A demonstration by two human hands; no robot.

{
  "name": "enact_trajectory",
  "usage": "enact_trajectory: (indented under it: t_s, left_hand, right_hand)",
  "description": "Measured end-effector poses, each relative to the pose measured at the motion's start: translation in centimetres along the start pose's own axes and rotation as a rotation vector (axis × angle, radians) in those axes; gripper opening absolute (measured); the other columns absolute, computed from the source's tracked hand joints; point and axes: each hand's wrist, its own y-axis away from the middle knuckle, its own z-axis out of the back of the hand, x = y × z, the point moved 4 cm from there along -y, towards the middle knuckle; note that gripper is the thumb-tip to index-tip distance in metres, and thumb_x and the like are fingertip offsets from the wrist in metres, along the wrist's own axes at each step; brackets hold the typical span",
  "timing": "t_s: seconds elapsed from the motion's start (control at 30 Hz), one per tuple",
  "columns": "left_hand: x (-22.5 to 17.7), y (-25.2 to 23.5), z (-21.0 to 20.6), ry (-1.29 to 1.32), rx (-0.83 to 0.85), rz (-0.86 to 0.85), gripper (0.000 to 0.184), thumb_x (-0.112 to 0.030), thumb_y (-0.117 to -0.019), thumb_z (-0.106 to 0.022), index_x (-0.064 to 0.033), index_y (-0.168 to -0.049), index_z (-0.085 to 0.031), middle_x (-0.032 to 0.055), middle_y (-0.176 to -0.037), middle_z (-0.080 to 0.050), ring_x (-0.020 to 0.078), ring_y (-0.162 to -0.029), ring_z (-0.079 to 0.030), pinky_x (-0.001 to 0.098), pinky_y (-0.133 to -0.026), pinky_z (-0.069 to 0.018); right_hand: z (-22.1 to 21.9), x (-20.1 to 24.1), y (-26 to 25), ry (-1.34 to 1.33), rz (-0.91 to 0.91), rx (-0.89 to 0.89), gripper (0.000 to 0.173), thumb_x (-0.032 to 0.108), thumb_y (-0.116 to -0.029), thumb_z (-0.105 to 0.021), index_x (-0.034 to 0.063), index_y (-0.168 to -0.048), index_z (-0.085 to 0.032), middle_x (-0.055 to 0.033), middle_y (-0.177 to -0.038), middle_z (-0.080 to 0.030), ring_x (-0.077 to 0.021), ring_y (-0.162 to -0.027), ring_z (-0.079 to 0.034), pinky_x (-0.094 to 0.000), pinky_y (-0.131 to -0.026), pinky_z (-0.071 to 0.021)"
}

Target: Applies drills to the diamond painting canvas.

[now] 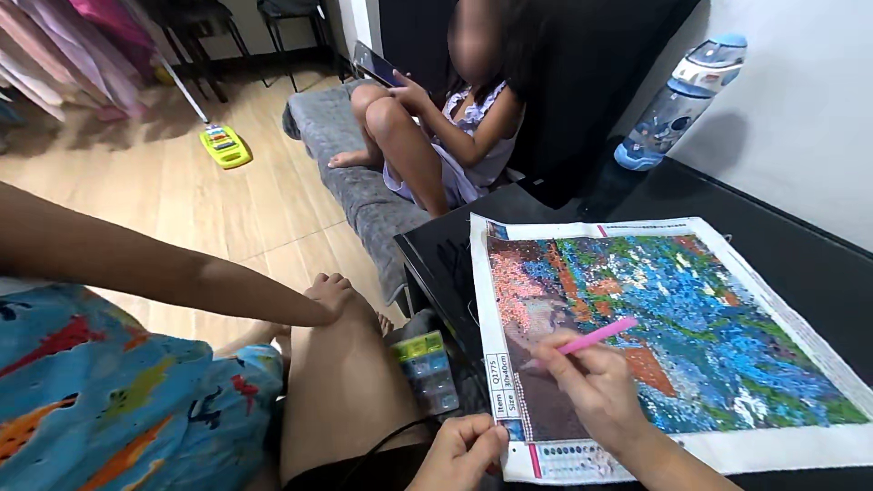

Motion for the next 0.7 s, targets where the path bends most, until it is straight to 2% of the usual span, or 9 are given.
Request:
enact_trajectory:
  t_s: [0.1,0.2,0.33,0.43,0.57,0.7]
  left_hand:
    - [0.1,-0.1,-0.1,0.004,-0.015,-0.007,0.028,-0.007,-0.1011,-0.048,-0.0121,-0.077,-0.062,-0.0143,-0.072,-0.058,-0.0065,-0.07,-0.057,0.0157,-0.07,-0.0493]
    - [-0.2,-0.1,0.0,0.013,-0.077,-0.016,0.029,-0.007,-0.1011,-0.047,-0.0132,-0.078,-0.063,-0.014,-0.073,-0.061,-0.0055,-0.07,-0.059,0.0167,-0.069,-0.051]
    - [-0.5,-0.9,0.7,0.056,-0.218,0.024,0.029,-0.01,-0.1027,-0.045,-0.0125,-0.082,-0.066,-0.0092,-0.073,-0.065,0.0005,-0.067,-0.064,0.0209,-0.066,-0.0555]
    - [-0.9,-1.6,1.4,0.091,-0.303,0.021,0.029,-0.011,-0.1034,-0.043,-0.0101,-0.084,-0.065,-0.0049,-0.074,-0.068,0.0046,-0.066,-0.067,0.0235,-0.064,-0.0582]
    - [-1.3,-2.0,2.1,0.164,-0.411,0.088,0.031,-0.01,-0.1074,-0.04,-0.0053,-0.087,-0.064,0.0007,-0.075,-0.068,0.0089,-0.065,-0.068,0.0251,-0.062,-0.0588]
    - [-1.4,-1.8,2.0,0.252,-0.39,0.127,0.03,-0.013,-0.1094,-0.038,-0.0041,-0.094,-0.062,0.003,-0.079,-0.069,0.01,-0.064,-0.068,0.0251,-0.061,-0.0597]
  right_hand:
    - [1.1,0.1,-0.4,-0.176,-0.209,-0.095,0.019,0.021,-0.1008,-0.057,0.0202,-0.087,-0.07,0.0167,-0.073,-0.065,0.0116,-0.056,-0.052,-0.0068,-0.052,-0.044]
    - [2.0,0.1,-0.9,-0.278,-0.286,-0.143,0.022,0.02,-0.1025,-0.056,0.0247,-0.087,-0.071,0.0147,-0.074,-0.068,0.0081,-0.054,-0.053,-0.0083,-0.05,-0.0448]
    - [2.6,0.6,-1.1,-0.299,-0.251,-0.163,0.022,0.024,-0.1026,-0.058,0.0243,-0.086,-0.072,0.0132,-0.074,-0.068,0.0071,-0.056,-0.056,-0.0079,-0.052,-0.0468]
    - [2.0,0.8,-0.7,-0.177,-0.127,-0.068,0.02,0.024,-0.1016,-0.057,0.0205,-0.085,-0.068,0.0154,-0.074,-0.066,0.0107,-0.062,-0.057,-0.006,-0.056,-0.0469]
    - [1.1,0.5,-0.2,0.002,0.101,0.076,0.035,0.028,-0.1059,-0.051,0.0059,-0.083,-0.064,0.0044,-0.069,-0.06,0.0097,-0.065,-0.054,-0.0063,-0.061,-0.0447]
    - [0.7,0.2,0.0,0.029,0.152,0.113,0.037,0.026,-0.1062,-0.05,0.0028,-0.081,-0.062,0.0005,-0.068,-0.06,0.0076,-0.064,-0.054,-0.0068,-0.061,-0.0444]
